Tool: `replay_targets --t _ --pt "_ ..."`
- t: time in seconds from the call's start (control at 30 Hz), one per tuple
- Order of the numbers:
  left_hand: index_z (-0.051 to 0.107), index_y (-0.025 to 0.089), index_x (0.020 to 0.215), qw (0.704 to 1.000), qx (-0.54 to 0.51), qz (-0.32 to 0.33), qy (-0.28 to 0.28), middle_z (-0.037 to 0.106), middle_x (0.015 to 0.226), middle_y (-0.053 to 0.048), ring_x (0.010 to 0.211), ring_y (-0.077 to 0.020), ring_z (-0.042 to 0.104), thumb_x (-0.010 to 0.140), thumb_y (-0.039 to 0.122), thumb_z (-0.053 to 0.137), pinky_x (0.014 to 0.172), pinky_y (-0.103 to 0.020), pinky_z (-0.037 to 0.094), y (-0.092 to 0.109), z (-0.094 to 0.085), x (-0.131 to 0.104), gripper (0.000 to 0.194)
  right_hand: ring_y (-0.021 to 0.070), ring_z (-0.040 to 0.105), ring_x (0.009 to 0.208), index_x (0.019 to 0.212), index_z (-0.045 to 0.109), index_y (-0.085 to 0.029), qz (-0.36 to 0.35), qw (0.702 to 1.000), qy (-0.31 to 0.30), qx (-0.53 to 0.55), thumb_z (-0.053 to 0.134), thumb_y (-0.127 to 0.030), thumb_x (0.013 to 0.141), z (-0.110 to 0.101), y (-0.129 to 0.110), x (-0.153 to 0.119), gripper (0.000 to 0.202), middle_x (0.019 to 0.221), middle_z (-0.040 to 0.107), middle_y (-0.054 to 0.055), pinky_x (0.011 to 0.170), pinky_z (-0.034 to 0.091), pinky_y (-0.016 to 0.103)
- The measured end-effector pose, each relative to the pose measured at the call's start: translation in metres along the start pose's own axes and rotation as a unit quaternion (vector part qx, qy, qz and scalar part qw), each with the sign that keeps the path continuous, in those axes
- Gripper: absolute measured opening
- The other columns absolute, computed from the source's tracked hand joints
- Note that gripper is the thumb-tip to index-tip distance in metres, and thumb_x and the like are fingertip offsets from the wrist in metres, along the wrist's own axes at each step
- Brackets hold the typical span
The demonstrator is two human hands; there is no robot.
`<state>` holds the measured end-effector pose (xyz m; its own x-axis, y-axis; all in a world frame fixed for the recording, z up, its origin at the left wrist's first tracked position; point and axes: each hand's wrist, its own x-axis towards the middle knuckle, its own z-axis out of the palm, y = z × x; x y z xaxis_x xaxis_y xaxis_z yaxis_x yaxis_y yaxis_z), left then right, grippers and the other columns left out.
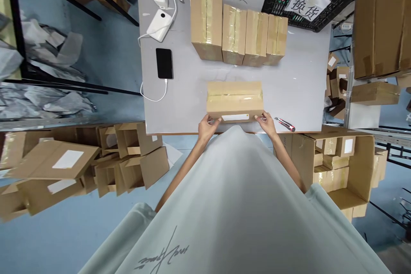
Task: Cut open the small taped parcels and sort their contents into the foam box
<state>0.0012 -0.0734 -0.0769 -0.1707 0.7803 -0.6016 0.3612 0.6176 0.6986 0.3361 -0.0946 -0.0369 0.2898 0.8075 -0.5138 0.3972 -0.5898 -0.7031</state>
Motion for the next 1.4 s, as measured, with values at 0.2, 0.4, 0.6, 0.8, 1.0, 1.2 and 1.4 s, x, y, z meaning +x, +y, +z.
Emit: replay_targets --t 0.2,0.4,0.6,0.8,1.0,1.2,1.4 --pt "0.084 0.021 0.115 0.995 0.037 0.069 0.067 0.087 0.114 -0.013 0.098 -0.0291 0.08 0.094 0.054 0.082 0.102 -0.044 0.062 0.025 -0.016 0.004 0.04 0.0273 0.066 0.098 0.11 0.084 -0.023 -0.039 0.997 0.007 -0.061 0.062 -0.068 0.101 -0.005 -0.019 0.011 0.051 0.094 0.065 0.006 0.102 0.06 0.044" --pt "0.081 0.019 0.109 0.999 0.005 0.028 0.02 0.085 0.107 -0.012 0.101 -0.0279 0.079 0.091 0.046 0.082 0.102 -0.042 0.063 0.014 -0.018 0.024 0.032 0.0273 0.07 0.098 0.103 0.083 -0.023 -0.014 0.998 -0.011 -0.054 0.06 -0.064 0.098 -0.002 -0.005 0.014 0.047 0.1 0.075 0.009 0.102 0.062 0.046" --pt "0.078 0.019 0.123 0.992 -0.116 -0.045 -0.003 0.082 0.128 -0.017 0.113 -0.0266 0.08 0.101 0.05 0.059 0.105 -0.046 0.066 -0.012 -0.008 0.02 0.042 0.027 0.078 0.102 0.122 0.08 -0.02 0.067 0.996 -0.045 0.048 0.058 -0.059 0.095 -0.002 0.018 0.002 0.053 0.118 0.085 0.014 0.099 0.067 0.051" --pt "0.082 0.022 0.11 0.994 -0.101 -0.037 -0.028 0.086 0.118 -0.012 0.122 -0.0305 0.078 0.08 0.03 0.065 0.116 -0.053 0.061 -0.019 -0.002 0.015 0.035 0.0289 0.079 0.109 0.11 0.083 -0.023 0.045 0.996 -0.069 0.026 0.064 -0.039 0.079 0.009 0.019 -0.008 0.039 0.11 0.088 0.006 0.111 0.062 0.053" --pt "0.082 0.02 0.108 0.995 -0.09 -0.018 -0.035 0.086 0.117 -0.012 0.116 -0.0311 0.079 0.074 0.021 0.066 0.118 -0.052 0.06 -0.01 -0.01 0.015 0.037 0.0312 0.078 0.104 0.099 0.082 -0.024 0.027 0.998 -0.052 0.006 0.074 -0.045 0.078 0.004 0.005 -0.009 0.03 0.105 0.086 0.007 0.106 0.063 0.052" --pt "0.085 0.023 0.112 0.995 -0.069 0.065 0.005 0.081 0.122 -0.009 0.116 -0.0273 0.076 0.09 0.032 0.069 0.112 -0.042 0.061 0.019 -0.031 0.013 0.029 0.0303 0.074 0.097 0.098 0.084 -0.022 -0.067 0.996 -0.029 -0.041 0.07 -0.07 0.095 -0.025 -0.033 -0.006 0.05 0.101 0.08 0.011 0.097 0.062 0.045" --pt "0.088 0.02 0.115 0.993 -0.034 0.114 0.016 0.079 0.111 -0.01 0.102 -0.0255 0.073 0.099 0.06 0.076 0.1 -0.039 0.062 0.035 -0.039 0.02 0.045 0.0285 0.069 0.088 0.087 0.082 -0.023 -0.094 0.99 0.027 -0.107 0.061 -0.079 0.104 -0.029 -0.059 0.003 0.062 0.091 0.075 0.009 0.09 0.058 0.042"
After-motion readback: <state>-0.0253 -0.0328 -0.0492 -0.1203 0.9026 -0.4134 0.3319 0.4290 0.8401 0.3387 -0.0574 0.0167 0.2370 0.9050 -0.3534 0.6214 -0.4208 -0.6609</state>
